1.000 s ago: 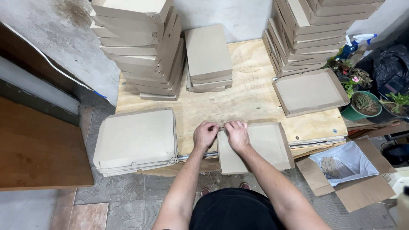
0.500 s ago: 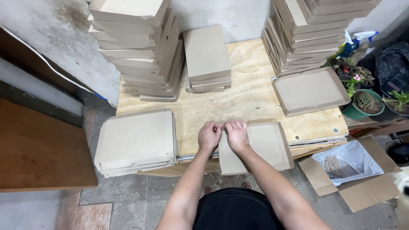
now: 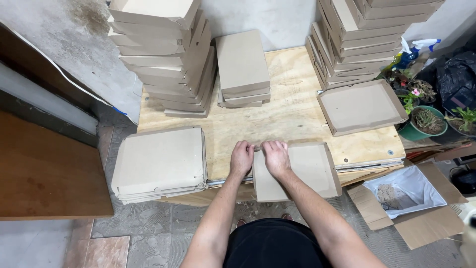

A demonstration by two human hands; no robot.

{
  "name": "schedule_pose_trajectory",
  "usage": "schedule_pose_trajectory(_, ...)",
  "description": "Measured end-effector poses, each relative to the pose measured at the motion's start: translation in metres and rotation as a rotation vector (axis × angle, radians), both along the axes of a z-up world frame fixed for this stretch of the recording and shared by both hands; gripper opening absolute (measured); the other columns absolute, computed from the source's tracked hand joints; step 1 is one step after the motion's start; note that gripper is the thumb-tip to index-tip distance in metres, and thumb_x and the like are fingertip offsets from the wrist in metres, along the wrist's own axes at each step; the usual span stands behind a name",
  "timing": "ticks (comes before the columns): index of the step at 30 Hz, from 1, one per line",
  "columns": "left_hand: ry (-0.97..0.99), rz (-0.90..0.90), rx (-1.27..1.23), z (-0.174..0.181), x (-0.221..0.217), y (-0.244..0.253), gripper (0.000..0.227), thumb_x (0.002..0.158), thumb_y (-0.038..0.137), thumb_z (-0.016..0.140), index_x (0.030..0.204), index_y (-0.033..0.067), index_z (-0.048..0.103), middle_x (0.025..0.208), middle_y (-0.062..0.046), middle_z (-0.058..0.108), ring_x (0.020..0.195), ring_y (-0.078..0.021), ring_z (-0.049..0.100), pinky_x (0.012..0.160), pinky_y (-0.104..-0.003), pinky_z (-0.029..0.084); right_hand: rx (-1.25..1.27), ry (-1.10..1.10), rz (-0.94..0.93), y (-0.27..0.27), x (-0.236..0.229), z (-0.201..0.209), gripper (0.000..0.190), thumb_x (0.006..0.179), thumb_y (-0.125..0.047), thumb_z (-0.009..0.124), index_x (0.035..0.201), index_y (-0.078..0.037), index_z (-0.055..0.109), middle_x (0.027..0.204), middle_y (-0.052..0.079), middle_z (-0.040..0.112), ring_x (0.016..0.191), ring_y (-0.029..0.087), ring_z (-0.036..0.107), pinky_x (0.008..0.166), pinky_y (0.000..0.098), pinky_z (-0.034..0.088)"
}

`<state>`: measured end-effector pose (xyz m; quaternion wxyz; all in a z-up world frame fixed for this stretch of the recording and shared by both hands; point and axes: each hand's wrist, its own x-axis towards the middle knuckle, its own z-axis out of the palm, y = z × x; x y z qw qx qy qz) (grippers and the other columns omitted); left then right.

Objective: The person assembles flat cardboard boxes by folding the sides and inserting tabs into slots. They repeatedly pick up a flat box, fold it into shape, and place the finished box onto a growing stack on the left side of the table.

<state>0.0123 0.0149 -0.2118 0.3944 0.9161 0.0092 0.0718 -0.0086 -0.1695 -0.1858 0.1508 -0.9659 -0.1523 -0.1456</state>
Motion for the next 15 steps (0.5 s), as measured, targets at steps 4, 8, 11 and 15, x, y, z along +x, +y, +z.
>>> schedule_pose_trajectory(4, -0.021, -0.018, 0.027, 0.005, -0.01, 0.011, 0.012, 0.106, 0.029, 0.073, 0.103, 0.0178, 0.072, 0.102, -0.004, 0.068, 0.104, -0.0265, 0.078, 0.087, -0.038, 0.067, -0.015, 0.002, -0.013, 0.0, 0.0, 0.0, 0.014, 0.115, -0.025, 0.057, 0.12, -0.028, 0.071, 0.107, -0.007, 0.075, 0.12, 0.013, 0.071, 0.113, 0.039, 0.049)
schedule_pose_trajectory(8, -0.049, -0.004, 0.011, 0.006, -0.014, 0.011, 0.008, 0.103, 0.024, 0.074, 0.104, 0.0164, 0.072, 0.102, -0.004, 0.066, 0.1, -0.0249, 0.078, 0.085, -0.037, 0.067, -0.072, -0.044, -0.069, -0.007, 0.0, 0.009, 0.021, 0.114, -0.025, 0.06, 0.13, -0.028, 0.073, 0.121, -0.006, 0.074, 0.129, 0.014, 0.067, 0.116, 0.0407, 0.047)
schedule_pose_trajectory(11, -0.069, 0.047, -0.062, 0.011, -0.015, 0.014, 0.006, 0.1, 0.02, 0.072, 0.1, 0.0149, 0.07, 0.098, -0.005, 0.064, 0.094, -0.0255, 0.077, 0.081, -0.038, 0.066, -0.117, -0.056, -0.169, -0.022, 0.003, 0.019, 0.028, 0.109, -0.024, 0.066, 0.136, -0.027, 0.075, 0.132, -0.002, 0.071, 0.135, 0.019, 0.063, 0.114, 0.0437, 0.048)
schedule_pose_trajectory(15, -0.082, 0.078, -0.193, 0.011, -0.016, 0.02, 0.004, 0.092, 0.018, 0.074, 0.091, 0.0169, 0.07, 0.09, -0.002, 0.066, 0.085, -0.0193, 0.076, 0.075, -0.034, 0.064, -0.106, 0.038, -0.38, -0.052, 0.011, 0.039, 0.049, 0.099, -0.018, 0.076, 0.148, -0.023, 0.073, 0.145, 0.008, 0.065, 0.136, 0.033, 0.061, 0.108, 0.0482, 0.056)
